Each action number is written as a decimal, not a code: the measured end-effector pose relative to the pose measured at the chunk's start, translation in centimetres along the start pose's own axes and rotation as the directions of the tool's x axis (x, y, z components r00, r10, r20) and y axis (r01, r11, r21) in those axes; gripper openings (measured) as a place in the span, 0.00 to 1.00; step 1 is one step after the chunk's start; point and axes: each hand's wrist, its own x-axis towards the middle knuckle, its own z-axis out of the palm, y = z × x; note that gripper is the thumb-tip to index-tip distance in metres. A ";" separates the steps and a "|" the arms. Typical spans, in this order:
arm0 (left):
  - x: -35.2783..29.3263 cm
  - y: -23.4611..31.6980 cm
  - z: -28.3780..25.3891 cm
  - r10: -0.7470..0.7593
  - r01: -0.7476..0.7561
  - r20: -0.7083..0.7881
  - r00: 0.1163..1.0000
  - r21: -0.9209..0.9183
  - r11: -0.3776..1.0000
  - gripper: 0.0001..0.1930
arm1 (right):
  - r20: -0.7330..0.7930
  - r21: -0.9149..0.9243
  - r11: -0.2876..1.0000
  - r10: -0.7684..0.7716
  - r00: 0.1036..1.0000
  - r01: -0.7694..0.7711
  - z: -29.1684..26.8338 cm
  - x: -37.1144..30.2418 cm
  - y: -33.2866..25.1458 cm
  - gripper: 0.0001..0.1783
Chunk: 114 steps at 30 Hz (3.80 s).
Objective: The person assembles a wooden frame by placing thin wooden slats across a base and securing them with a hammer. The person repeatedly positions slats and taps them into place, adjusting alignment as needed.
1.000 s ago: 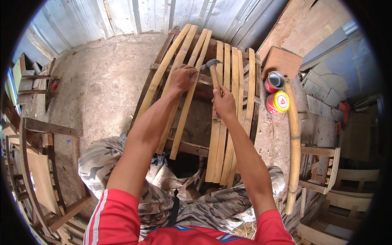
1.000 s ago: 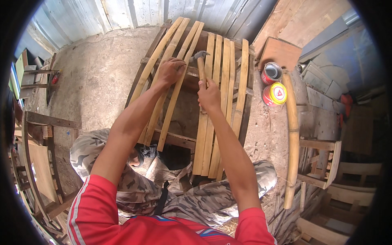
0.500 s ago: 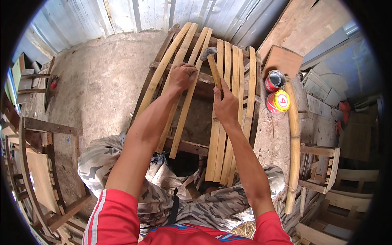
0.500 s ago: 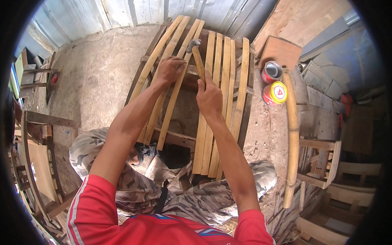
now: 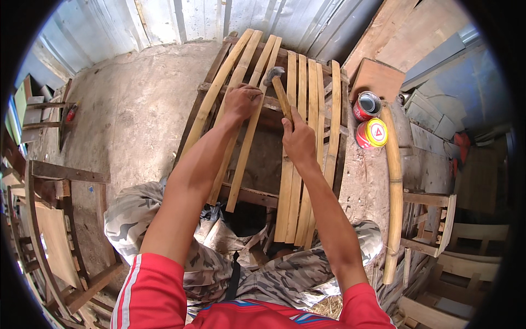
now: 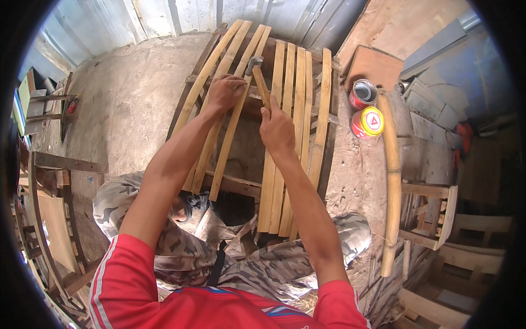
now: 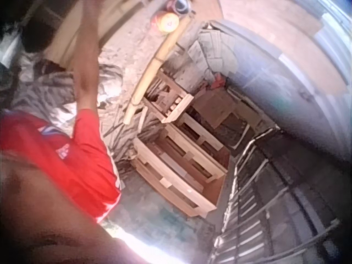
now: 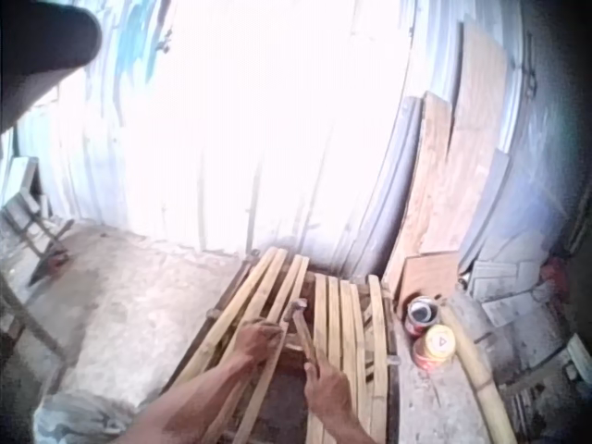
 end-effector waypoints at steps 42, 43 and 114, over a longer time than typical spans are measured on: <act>-5.6 4.5 -1.1 -0.281 0.182 0.151 0.948 0.467 0.865 0.35 | -0.026 0.102 0.990 0.105 0.994 -0.102 -0.6 -1.9 2.4 0.22; -6.1 5.4 -0.7 -0.350 0.236 0.141 0.926 0.509 0.828 0.35 | -0.014 0.104 0.989 0.111 0.994 -0.108 -0.5 -1.9 2.2 0.21; -4.1 5.1 0.5 -0.293 0.293 -0.071 0.953 0.447 0.845 0.23 | -0.151 0.336 0.916 0.281 0.948 -0.218 7.0 -5.3 1.9 0.22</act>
